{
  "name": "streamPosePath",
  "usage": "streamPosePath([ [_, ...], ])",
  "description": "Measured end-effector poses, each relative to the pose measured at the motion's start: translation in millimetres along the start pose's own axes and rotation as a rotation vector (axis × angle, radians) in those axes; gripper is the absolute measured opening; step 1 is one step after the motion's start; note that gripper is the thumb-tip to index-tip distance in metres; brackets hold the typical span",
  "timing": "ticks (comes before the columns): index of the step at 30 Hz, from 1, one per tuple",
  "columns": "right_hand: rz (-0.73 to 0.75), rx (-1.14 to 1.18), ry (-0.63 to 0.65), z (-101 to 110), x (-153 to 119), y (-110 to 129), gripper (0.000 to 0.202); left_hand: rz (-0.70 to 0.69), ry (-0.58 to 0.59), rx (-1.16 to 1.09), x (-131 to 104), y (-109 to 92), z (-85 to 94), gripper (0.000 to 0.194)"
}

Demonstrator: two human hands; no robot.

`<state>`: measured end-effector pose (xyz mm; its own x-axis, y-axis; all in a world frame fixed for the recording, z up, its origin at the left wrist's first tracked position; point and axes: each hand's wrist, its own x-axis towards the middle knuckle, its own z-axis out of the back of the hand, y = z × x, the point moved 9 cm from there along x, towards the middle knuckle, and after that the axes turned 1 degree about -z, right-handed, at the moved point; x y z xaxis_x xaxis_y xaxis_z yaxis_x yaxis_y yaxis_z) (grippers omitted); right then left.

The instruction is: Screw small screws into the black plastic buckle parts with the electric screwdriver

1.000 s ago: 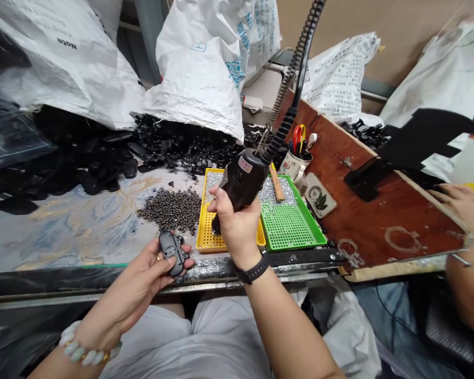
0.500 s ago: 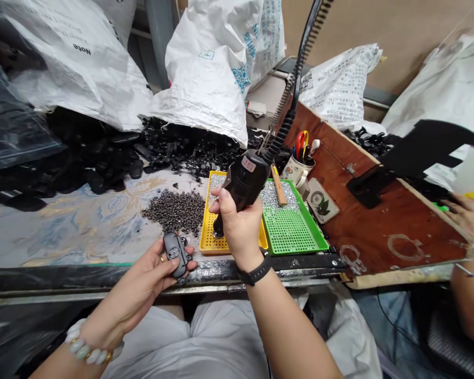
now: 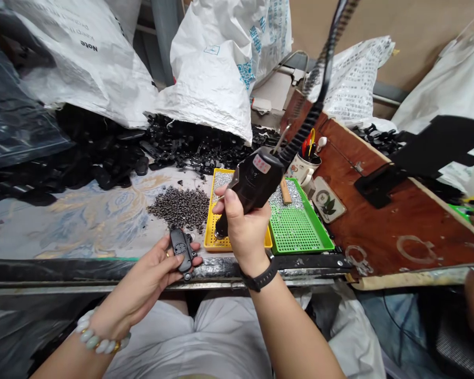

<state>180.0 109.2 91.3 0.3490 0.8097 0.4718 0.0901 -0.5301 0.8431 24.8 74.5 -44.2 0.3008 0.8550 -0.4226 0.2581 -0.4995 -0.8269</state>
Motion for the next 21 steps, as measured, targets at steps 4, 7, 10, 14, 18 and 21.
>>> streamPosePath([
  [4, 0.049, 0.08, 0.025, -18, -5, 17, 0.014, 0.005, 0.011, -0.024, -1, -1, -1.1, 0.036],
  [7, 0.056, 0.15, 0.079, -39, -12, 22, 0.014, -0.003, 0.015, -0.028, -2, -3, -1.6, 0.035],
  [10, 0.01, 0.178, 0.172, -60, -20, 17, 0.015, -0.021, 0.005, -0.027, -2, -4, 0.1, 0.037],
  [14, -0.033, 0.156, 0.246, -74, -26, 8, 0.016, -0.036, 0.007, -0.051, -2, -4, 0.8, 0.036],
  [18, -0.078, 0.136, 0.27, -76, -29, 1, 0.017, -0.043, -0.003, -0.052, -2, -4, 1.1, 0.038],
  [21, -0.095, 0.115, 0.291, -78, -31, -1, 0.018, -0.044, -0.013, -0.054, -1, -4, 2.1, 0.041],
])
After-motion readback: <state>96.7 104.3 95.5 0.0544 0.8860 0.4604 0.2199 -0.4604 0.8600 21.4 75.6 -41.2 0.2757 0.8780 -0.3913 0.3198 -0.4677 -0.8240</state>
